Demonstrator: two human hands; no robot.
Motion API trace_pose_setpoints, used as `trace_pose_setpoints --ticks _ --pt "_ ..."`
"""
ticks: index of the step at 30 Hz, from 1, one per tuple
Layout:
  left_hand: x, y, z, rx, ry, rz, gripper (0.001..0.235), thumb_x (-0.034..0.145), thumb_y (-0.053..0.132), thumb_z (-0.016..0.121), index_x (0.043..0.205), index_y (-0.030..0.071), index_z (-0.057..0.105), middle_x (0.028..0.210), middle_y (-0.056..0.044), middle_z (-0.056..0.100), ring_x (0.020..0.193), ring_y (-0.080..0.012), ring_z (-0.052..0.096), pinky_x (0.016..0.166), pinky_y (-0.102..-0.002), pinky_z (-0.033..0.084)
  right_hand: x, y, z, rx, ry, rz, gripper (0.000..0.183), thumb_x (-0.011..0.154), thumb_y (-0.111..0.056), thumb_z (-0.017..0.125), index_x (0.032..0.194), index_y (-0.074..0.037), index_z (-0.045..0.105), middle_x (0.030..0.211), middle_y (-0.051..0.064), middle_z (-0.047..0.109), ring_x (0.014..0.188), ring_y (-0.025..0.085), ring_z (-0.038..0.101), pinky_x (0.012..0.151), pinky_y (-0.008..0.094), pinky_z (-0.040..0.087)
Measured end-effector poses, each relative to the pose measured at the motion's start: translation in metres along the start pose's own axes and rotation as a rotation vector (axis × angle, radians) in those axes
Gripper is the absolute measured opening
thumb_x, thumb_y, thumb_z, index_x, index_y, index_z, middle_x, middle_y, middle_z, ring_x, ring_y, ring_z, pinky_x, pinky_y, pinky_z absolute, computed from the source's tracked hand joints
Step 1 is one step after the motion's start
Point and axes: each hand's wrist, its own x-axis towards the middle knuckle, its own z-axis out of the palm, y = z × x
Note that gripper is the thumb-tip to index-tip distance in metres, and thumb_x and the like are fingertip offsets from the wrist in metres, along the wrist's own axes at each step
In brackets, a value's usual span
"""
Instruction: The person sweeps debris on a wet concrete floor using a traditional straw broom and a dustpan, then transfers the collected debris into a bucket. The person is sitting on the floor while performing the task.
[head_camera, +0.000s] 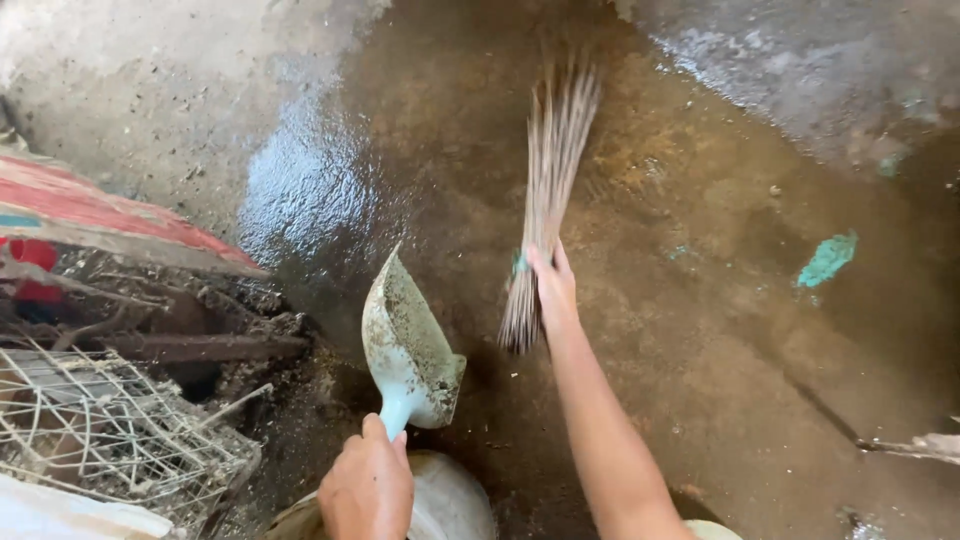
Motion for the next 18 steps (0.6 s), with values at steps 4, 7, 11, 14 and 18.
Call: trace_pose_setpoints --ticks 4,7,11,14,18 --pt "0.006 -0.004 -0.004 -0.004 -0.031 0.009 0.03 0.107 0.046 0.043 0.111 0.02 0.056 0.095 -0.005 0.07 0.085 -0.026 0.072 0.072 -0.043 0.056 -0.052 0.017 -0.016 -0.191 0.169 -0.018 0.083 0.084 -0.031 0.067 0.16 -0.018 0.035 0.153 0.0 0.054 0.13 0.012 0.057 0.111 0.027 0.042" --pt "0.011 -0.006 0.0 0.006 0.019 0.053 0.031 0.106 0.048 0.043 0.106 0.02 0.055 0.093 -0.006 0.071 0.083 -0.0284 0.073 0.07 -0.045 0.057 -0.033 0.009 0.008 -0.25 0.123 -0.08 0.087 0.081 -0.039 0.071 0.159 -0.021 0.036 0.164 0.0 0.039 0.147 0.016 0.042 0.12 0.029 0.032" --pt "0.02 -0.003 0.003 0.04 0.009 0.042 0.032 0.105 0.049 0.042 0.108 0.02 0.055 0.095 -0.005 0.071 0.086 -0.0273 0.073 0.072 -0.044 0.057 0.055 0.003 0.038 -0.161 -0.024 -0.034 0.084 0.076 -0.03 0.074 0.156 -0.019 0.047 0.13 -0.001 0.066 0.097 0.012 0.064 0.085 0.026 0.053" --pt "0.018 -0.002 0.005 0.074 0.051 0.072 0.03 0.106 0.048 0.044 0.106 0.02 0.055 0.091 -0.003 0.071 0.08 -0.0248 0.073 0.066 -0.041 0.057 0.053 0.004 0.016 -0.103 0.064 0.018 0.09 0.073 -0.03 0.077 0.156 -0.017 0.045 0.141 0.001 0.062 0.105 0.014 0.066 0.088 0.026 0.053" --pt "0.019 -0.003 0.023 0.219 0.303 0.184 0.028 0.102 0.049 0.054 0.095 0.022 0.054 0.075 0.002 0.066 0.061 -0.0178 0.069 0.051 -0.034 0.054 -0.01 0.025 -0.073 -0.053 0.354 0.042 0.074 0.074 -0.03 0.076 0.146 -0.028 0.06 0.119 0.0 0.07 0.095 0.013 0.066 0.085 0.026 0.053"
